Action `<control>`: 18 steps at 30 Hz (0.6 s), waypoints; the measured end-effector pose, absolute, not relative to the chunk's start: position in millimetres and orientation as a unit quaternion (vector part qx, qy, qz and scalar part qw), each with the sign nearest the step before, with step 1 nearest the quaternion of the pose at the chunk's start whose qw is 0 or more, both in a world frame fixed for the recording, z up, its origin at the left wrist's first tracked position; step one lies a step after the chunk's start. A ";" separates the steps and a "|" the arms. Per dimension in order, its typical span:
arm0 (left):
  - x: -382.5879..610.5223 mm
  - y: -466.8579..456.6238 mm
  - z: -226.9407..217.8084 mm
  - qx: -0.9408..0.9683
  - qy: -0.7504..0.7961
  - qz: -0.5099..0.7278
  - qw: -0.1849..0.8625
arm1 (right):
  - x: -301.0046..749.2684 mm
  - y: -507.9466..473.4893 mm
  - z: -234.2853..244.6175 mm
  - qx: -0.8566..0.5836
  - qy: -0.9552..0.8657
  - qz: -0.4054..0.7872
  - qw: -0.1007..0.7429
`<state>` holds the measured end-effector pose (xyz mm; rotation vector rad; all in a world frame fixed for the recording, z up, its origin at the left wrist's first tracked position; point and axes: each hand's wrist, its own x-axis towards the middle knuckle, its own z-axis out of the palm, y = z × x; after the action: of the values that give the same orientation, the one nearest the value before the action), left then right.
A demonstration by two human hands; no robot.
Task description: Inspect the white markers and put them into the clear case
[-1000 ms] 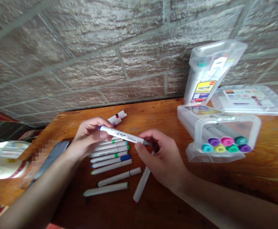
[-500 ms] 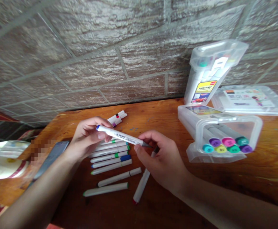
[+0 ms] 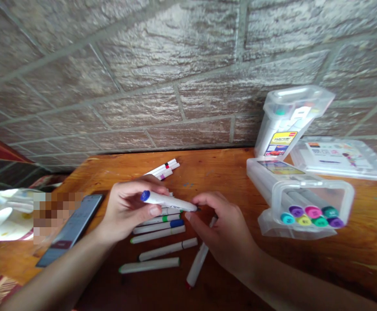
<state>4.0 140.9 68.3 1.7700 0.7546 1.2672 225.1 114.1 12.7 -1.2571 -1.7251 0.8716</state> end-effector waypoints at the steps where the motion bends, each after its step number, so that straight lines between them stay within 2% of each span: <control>1: 4.4 139.3 68.2 0.708 0.292 0.500 0.404 | 225.3 114.0 12.8 -0.498 -0.686 0.345 0.403; 11: 7.3 136.7 61.7 0.699 0.283 0.528 0.390 | 225.3 113.3 14.8 -0.495 -0.701 0.338 0.387; 15: 11.1 133.6 60.5 0.691 0.279 0.553 0.373 | 225.4 113.8 13.6 -0.477 -0.716 0.313 0.403; 18: 14.7 129.9 58.3 0.710 0.264 0.568 0.323 | 226.0 115.2 11.6 -0.444 -0.725 0.300 0.433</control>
<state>14.7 129.9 58.3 1.8621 0.6933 1.4900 226.0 115.2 11.6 -1.1067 -1.8058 0.7467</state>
